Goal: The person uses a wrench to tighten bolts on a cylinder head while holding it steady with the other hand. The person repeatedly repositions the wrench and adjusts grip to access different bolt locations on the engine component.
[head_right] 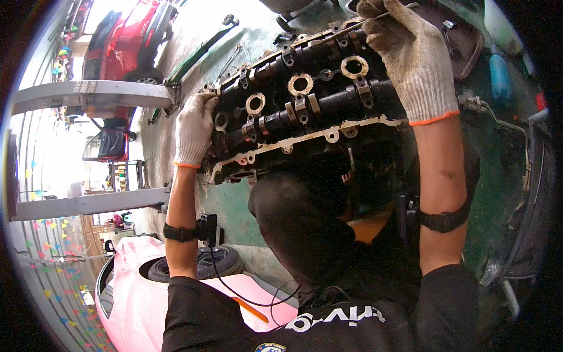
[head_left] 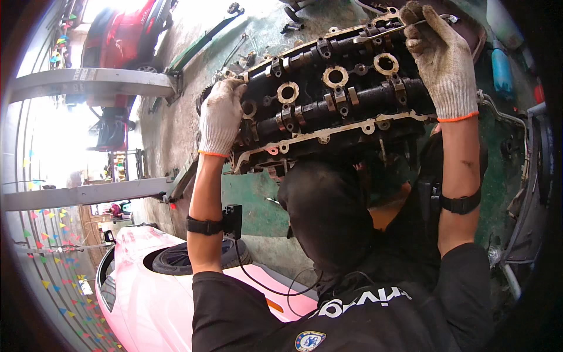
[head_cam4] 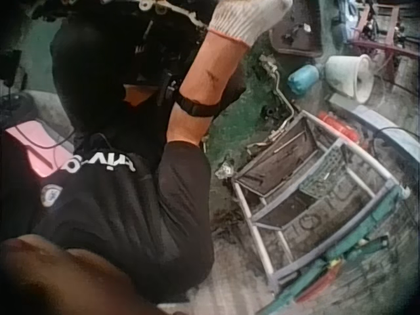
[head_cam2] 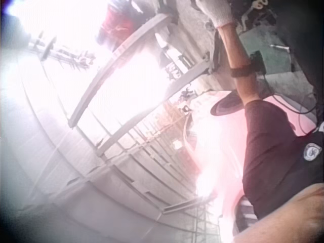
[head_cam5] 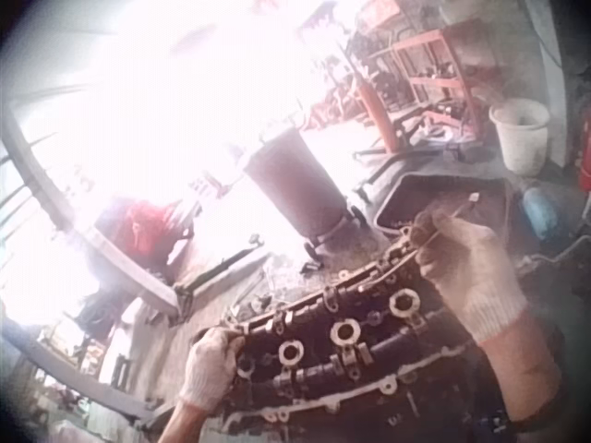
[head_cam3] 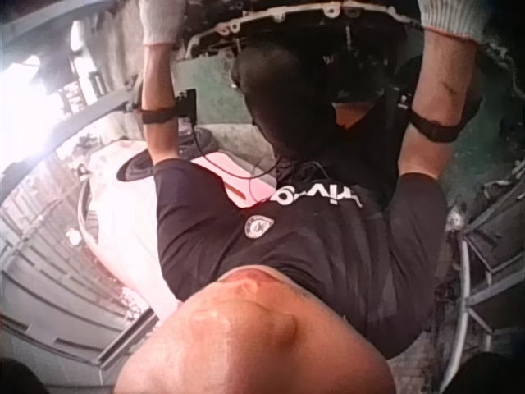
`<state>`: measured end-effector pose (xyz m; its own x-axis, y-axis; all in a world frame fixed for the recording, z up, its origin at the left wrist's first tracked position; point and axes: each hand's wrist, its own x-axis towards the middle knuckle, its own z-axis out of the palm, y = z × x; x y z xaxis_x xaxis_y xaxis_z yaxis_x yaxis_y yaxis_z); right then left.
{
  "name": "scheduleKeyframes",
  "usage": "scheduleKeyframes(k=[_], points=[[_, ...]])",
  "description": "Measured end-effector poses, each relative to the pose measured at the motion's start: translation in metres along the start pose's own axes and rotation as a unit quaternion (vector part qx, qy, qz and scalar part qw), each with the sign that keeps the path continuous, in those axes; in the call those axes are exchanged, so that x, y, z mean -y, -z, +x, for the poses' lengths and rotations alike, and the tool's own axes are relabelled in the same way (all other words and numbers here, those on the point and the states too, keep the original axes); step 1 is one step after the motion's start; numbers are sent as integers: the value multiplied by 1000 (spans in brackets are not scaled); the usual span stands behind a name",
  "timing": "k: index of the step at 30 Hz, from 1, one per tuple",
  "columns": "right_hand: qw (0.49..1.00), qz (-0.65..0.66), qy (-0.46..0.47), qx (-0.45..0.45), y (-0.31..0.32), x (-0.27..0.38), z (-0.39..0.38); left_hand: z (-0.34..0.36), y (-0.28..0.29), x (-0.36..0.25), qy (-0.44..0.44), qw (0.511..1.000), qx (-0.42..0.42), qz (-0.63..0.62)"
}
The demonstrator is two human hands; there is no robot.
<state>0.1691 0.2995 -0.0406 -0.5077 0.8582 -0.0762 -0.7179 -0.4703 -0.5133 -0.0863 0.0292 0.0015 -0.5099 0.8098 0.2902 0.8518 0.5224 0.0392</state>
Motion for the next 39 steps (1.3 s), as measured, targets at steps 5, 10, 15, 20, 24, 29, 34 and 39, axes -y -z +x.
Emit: scheduleKeyframes(k=[5, 10, 15, 20, 24, 29, 34, 39], points=[[1000, -10, 0, -20, 0, 4, -6, 2, 3, -6, 65, 998, 19, -10], [999, 19, -47, 7, 23, 5, 2, 9, 15, -5, 86, 994, 68, -7], [991, 16, -43, 127, 64, 0, 29, 10, 30, 10, 144, 976, 26, -164], [990, 0, -41, 137, 60, 0, 28, 7, 44, 20, 54, 978, 72, -190], [998, 9, -64, 15, 33, 3, 7, 5, 41, 17, -11, 980, 149, -128], [1000, -10, -16, -10, 16, 2, -2, 9, 32, 17, -6, 981, 146, -131], [999, -48, -6, -10, 15, 0, -3, 7, 30, 19, -46, 987, 125, -92], [998, -47, 1, -35, 12, -2, -5, 5, 20, 17, -71, 993, 79, -52]])
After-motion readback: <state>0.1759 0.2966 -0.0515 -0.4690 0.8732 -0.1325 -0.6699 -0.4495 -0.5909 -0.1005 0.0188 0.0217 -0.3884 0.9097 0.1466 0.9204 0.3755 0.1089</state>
